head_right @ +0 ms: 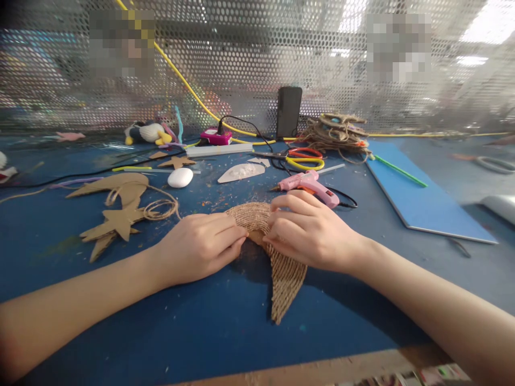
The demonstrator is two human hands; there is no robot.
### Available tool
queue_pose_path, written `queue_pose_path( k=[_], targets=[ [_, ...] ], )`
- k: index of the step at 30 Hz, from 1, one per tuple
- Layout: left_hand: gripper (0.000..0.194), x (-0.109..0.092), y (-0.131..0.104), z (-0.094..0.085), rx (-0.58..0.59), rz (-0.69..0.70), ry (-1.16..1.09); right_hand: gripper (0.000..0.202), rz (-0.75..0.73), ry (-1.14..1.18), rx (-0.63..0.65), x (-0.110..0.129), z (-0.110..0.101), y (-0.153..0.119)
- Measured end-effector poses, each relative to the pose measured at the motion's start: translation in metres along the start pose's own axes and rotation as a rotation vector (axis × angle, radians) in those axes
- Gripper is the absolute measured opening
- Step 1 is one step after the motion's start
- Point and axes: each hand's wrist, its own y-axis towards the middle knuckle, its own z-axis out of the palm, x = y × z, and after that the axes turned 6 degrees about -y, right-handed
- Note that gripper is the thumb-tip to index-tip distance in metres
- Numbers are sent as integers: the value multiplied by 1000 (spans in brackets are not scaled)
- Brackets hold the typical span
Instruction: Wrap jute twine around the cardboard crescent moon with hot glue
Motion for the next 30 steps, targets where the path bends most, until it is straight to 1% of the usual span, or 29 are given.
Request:
queue_pose_path(
  k=[2, 5, 8, 10, 15, 17, 19, 22, 23, 24, 25, 27, 30],
  targets=[
    [22, 0, 0, 1, -2, -5, -9, 8, -40, 94, 27, 3, -3, 2],
    [22, 0, -1, 3, -27, -40, -24, 16, -102, 205, 141, 7, -5, 3],
    [19, 0, 0, 4, -37, -94, -65, 17, -141, 185, 238, 9, -4, 3],
    [17, 0, 0, 3, -22, -127, -103, 17, -154, 163, 269, 8, -2, 3],
    [24, 0, 2, -1, 2, -213, -190, 19, -139, 191, 295, 5, -4, 4],
    [24, 0, 2, -1, 11, -233, -210, 20, -98, 181, 283, 6, -5, 4],
    [23, 0, 2, 0, 2, -243, -216, 27, 3, 99, 254, 6, -5, 3],
    [16, 2, 2, 2, -35, -256, -224, 57, 213, -126, 222, 7, -2, 1],
    [13, 3, 2, 3, -47, -262, -235, 66, 269, -188, 230, 7, -1, 0],
    [11, 3, 2, 4, -54, -269, -250, 71, 313, -231, 246, 8, 0, 0],
    [10, 4, 2, 4, -58, -274, -267, 72, 346, -252, 271, 8, 1, -1],
    [10, 5, 2, 4, -57, -280, -293, 68, 392, -257, 308, 10, 2, -3],
    [10, 6, 2, 4, -57, -286, -319, 57, 435, -231, 305, 13, 2, -3]
  ],
)
